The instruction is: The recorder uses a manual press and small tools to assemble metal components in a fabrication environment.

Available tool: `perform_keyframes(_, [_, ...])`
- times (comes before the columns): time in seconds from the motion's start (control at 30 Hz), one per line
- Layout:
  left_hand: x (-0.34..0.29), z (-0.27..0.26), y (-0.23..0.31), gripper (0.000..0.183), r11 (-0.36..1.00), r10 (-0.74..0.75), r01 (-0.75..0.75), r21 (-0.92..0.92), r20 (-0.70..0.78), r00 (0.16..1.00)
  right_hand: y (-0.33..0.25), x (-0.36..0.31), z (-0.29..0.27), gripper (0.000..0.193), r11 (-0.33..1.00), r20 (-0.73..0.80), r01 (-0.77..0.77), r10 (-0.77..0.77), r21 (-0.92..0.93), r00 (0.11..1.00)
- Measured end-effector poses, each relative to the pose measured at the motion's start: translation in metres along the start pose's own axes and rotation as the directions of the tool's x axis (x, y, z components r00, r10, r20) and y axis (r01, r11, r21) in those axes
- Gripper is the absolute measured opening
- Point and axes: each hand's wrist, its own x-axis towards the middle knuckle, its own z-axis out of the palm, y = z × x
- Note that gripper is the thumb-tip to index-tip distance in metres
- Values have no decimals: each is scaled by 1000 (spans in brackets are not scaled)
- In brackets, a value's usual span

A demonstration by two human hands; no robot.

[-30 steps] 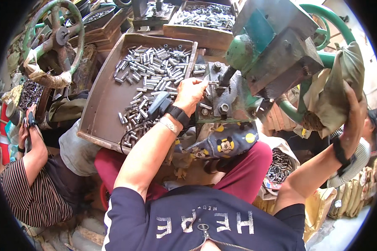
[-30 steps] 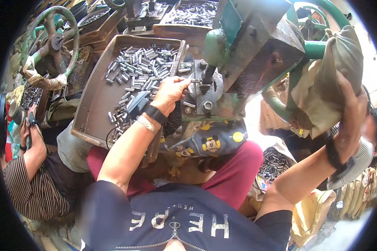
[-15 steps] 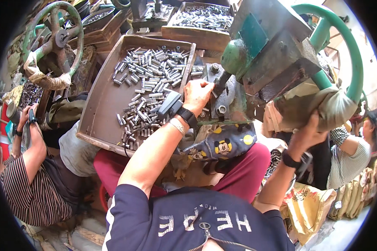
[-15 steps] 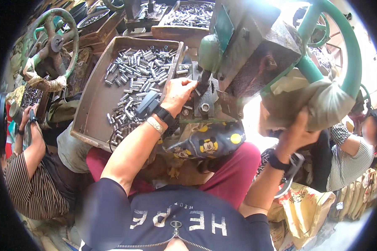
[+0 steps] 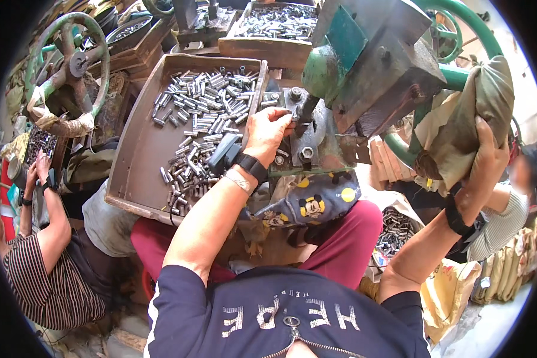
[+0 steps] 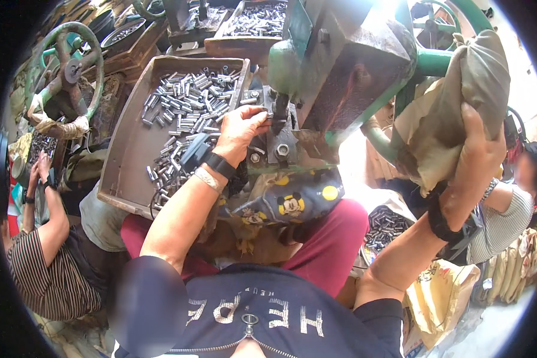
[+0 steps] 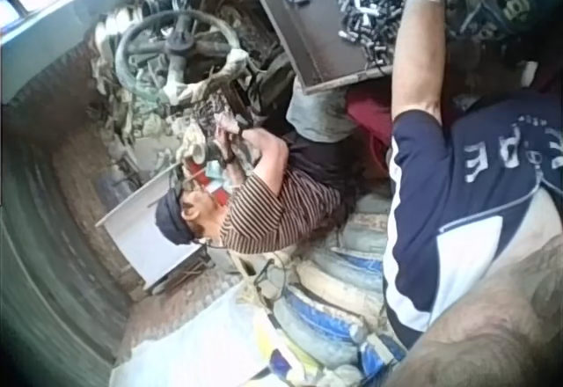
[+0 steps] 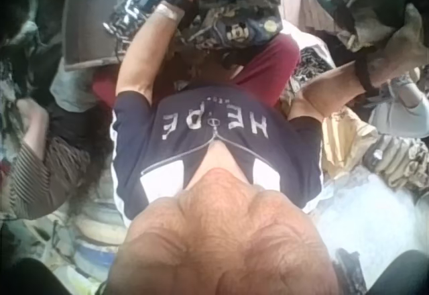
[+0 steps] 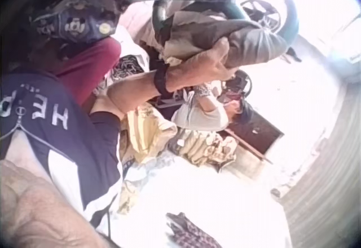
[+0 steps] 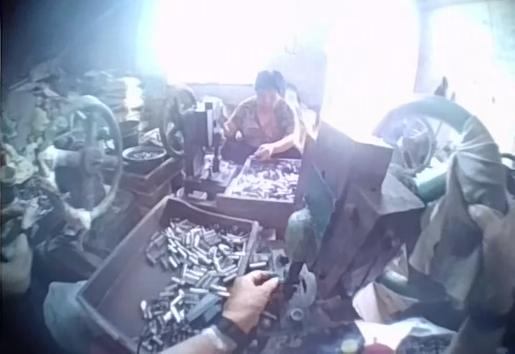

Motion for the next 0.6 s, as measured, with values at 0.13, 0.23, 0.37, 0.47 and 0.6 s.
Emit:
perform_keyframes(0.13, [-3,9,2,34,983,111,-102,154,-49,993,65,-47,33,45,957,-355,241,-171,162,919])
perform_keyframes(0.23, [14,5,-21,24,903,288,-254,346,-49,956,83,-62,42,42,965,-366,213,-145,155,919])
perform_keyframes(0.37, [8,-9,-15,20,885,273,-199,420,-122,954,29,-42,12,48,987,-142,43,-20,156,990])
perform_keyframes(0.47, [-26,-48,6,22,596,519,-424,682,75,851,8,-55,21,53,940,-231,278,-320,-197,919])
perform_keyframes(0.6, [-96,-125,45,20,379,521,-328,865,93,848,-3,-133,59,40,827,-91,512,-542,-231,835])
